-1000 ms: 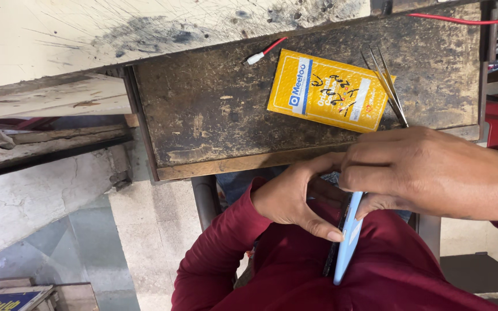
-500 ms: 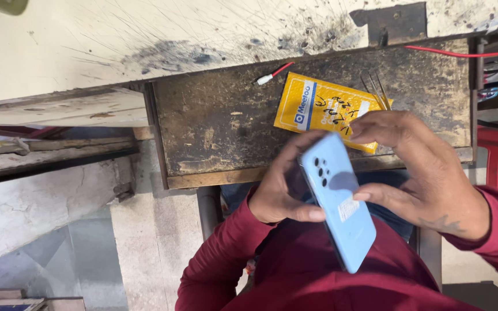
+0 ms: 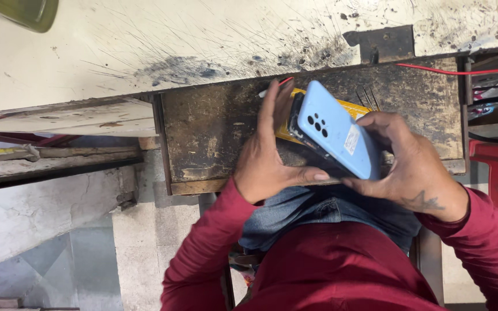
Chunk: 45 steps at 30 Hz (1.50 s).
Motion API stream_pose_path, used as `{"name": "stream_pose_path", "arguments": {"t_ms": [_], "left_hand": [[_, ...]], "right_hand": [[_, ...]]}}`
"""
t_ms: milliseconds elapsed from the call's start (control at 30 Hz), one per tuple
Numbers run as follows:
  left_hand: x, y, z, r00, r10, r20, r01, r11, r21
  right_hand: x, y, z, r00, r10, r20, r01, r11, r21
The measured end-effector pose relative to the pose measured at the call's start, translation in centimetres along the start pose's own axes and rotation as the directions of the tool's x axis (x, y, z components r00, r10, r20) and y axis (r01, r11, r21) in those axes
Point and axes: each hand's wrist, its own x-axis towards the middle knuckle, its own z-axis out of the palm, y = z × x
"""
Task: The person removes a sticker from the back of a light blue smartphone using tweezers, then uses a screwdriver to remove screws from the back cover. The person then removes the back cover to expose the internal components.
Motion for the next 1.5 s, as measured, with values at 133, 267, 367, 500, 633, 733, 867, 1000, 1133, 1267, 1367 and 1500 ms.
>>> {"name": "stream_pose_path", "arguments": {"t_ms": [133, 267, 367, 500, 633, 733, 867, 1000, 1133, 1267, 1367, 1500], "left_hand": [[-0.4, -1.5, -1.6, 0.962, -0.011, 0.275, -0.201, 0.653, 0.730], [-2.9, -2.1, -1.4, 0.986, -0.024, 0.166, -0.109, 0.661, 0.743], [-4.9, -2.1, -1.4, 0.997, -0.033, 0.065, -0.025, 0.684, 0.729], [-6.4, -2.6, -1.4, 0.997, 0.016, -0.081, 0.042, 0.741, 0.670], [-5.7, -2.9, -1.9, 0.982, -0.106, -0.157, 0.184, 0.731, 0.658], [-4.3, -2.5, -3.0, 0.988, -0.136, -0.070, 0.148, 0.736, 0.661], [-1.9, -2.1, -4.4, 0.984, -0.154, 0.088, 0.058, 0.747, 0.663], [-0.7, -2.3, -4.4, 0.980, -0.121, 0.156, -0.006, 0.773, 0.634], [-1.1, -2.6, -4.4, 0.980, -0.126, 0.156, 0.001, 0.782, 0.624], [-1.5, -2.6, -4.5, 0.984, -0.114, 0.140, 0.011, 0.814, 0.581], [-1.5, -2.6, -4.6, 0.987, -0.080, 0.139, -0.015, 0.818, 0.575], [-1.6, -2.6, -4.7, 0.991, -0.029, 0.131, -0.053, 0.811, 0.582]], "right_hand": [[0.6, 0.1, 0.0, 0.994, 0.078, -0.075, -0.092, 0.975, -0.204], [1.4, -0.1, 0.3, 0.994, -0.090, -0.054, 0.060, 0.909, -0.413], [2.3, -0.3, 0.4, 0.986, -0.164, -0.018, 0.142, 0.901, -0.409], [3.1, -0.3, 0.3, 0.977, -0.205, 0.055, 0.209, 0.891, -0.403], [3.3, 0.1, 0.5, 0.973, -0.212, 0.094, 0.232, 0.882, -0.411], [3.4, 0.4, 0.5, 0.975, -0.190, 0.113, 0.220, 0.883, -0.414], [3.7, 0.8, 0.5, 0.979, -0.155, 0.129, 0.194, 0.899, -0.393], [3.4, 0.8, 0.7, 0.985, -0.150, 0.082, 0.169, 0.931, -0.324], [2.7, 0.4, 0.8, 0.999, 0.037, 0.006, -0.033, 0.939, -0.341], [2.3, -0.1, 1.3, 0.997, 0.021, -0.075, -0.052, 0.898, -0.437], [2.1, -0.3, 1.6, 0.986, -0.132, -0.098, 0.068, 0.869, -0.491], [1.9, -0.2, 2.1, 0.973, -0.193, -0.129, 0.097, 0.841, -0.533]]}}
